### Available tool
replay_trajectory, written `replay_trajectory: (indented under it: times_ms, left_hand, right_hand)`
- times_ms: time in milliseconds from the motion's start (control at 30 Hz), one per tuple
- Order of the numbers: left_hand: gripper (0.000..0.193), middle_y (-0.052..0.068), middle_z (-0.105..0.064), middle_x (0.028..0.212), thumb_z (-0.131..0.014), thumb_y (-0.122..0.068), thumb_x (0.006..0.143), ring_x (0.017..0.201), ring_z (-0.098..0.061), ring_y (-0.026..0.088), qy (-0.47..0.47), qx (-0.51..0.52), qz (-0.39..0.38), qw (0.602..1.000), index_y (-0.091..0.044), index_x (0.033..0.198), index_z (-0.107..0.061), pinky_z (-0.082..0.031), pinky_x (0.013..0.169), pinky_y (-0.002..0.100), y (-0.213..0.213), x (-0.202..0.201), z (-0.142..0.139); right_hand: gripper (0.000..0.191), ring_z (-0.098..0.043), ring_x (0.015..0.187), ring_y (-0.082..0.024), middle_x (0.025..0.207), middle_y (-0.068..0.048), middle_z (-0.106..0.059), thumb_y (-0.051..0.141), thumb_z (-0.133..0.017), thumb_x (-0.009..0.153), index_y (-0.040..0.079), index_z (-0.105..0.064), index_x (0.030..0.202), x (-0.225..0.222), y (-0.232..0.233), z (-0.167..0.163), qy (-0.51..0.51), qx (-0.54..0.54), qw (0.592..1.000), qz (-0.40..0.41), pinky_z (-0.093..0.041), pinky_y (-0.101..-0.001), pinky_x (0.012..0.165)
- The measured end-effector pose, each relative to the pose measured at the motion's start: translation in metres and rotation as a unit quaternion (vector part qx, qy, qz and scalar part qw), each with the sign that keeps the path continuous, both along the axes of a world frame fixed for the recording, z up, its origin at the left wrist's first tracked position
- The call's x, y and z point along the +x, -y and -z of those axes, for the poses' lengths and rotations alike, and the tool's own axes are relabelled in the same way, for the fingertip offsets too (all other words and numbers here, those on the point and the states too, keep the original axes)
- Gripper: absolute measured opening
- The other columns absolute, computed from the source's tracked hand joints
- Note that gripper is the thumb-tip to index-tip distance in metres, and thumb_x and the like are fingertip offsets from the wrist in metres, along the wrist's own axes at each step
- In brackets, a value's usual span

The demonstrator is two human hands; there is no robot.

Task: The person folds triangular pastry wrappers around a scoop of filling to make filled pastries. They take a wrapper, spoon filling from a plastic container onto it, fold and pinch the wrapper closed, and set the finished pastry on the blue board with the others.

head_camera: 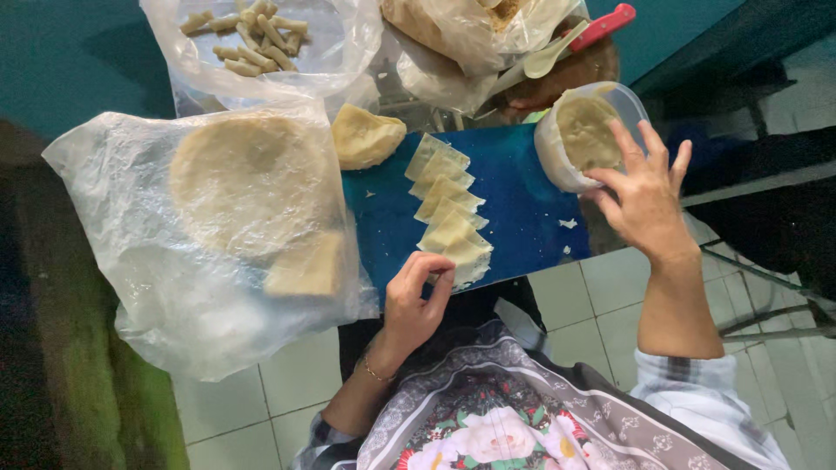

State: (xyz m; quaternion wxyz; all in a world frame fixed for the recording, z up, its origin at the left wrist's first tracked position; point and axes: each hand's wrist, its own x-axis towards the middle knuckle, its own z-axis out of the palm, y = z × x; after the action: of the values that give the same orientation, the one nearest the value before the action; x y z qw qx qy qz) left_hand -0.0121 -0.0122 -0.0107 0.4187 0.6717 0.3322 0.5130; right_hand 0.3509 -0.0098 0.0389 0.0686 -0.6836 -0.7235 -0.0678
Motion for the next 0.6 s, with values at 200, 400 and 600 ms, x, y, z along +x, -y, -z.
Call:
replay_trajectory:
  times_ms: [200, 400, 600]
  left_hand:
    - [0.01, 0.011, -0.069, 0.096, -0.07, 0.002, 0.094, 0.083, -0.069, 0.021, 0.007, -0.01, -0.019, 1.0, -0.001, 0.103, -0.065, -0.056, 0.076, 0.03, 0.006, 0.002, -0.004]
    - [0.01, 0.011, -0.068, 0.096, -0.07, 0.003, 0.094, 0.083, -0.068, 0.02, 0.004, -0.014, -0.015, 1.0, -0.001, 0.102, -0.065, -0.056, 0.076, 0.029, 0.006, 0.005, -0.004]
    - [0.01, 0.011, -0.069, 0.096, -0.07, 0.003, 0.094, 0.083, -0.069, 0.02, 0.007, -0.013, -0.019, 1.0, -0.001, 0.102, -0.065, -0.056, 0.076, 0.029, 0.007, 0.002, -0.001]
  right_hand:
    - [0.032, -0.024, 0.162, -0.037, 0.173, -0.006, -0.036, 0.037, -0.082, 0.078, 0.018, -0.077, 0.104, 0.013, -0.007, 0.008, -0.086, 0.025, 0.996, -0.002, -0.01, -0.0775, 0.123]
    - [0.039, -0.02, 0.163, -0.039, 0.174, -0.009, -0.039, 0.045, -0.086, 0.076, 0.017, -0.078, 0.103, 0.002, -0.016, -0.001, 0.017, 0.012, 0.999, -0.032, -0.005, -0.0793, 0.12]
    - [0.045, -0.03, 0.162, -0.034, 0.168, -0.009, -0.045, 0.043, -0.088, 0.077, 0.01, -0.07, 0.103, 0.006, -0.014, 0.002, -0.026, 0.021, 0.999, -0.013, -0.006, -0.0753, 0.127]
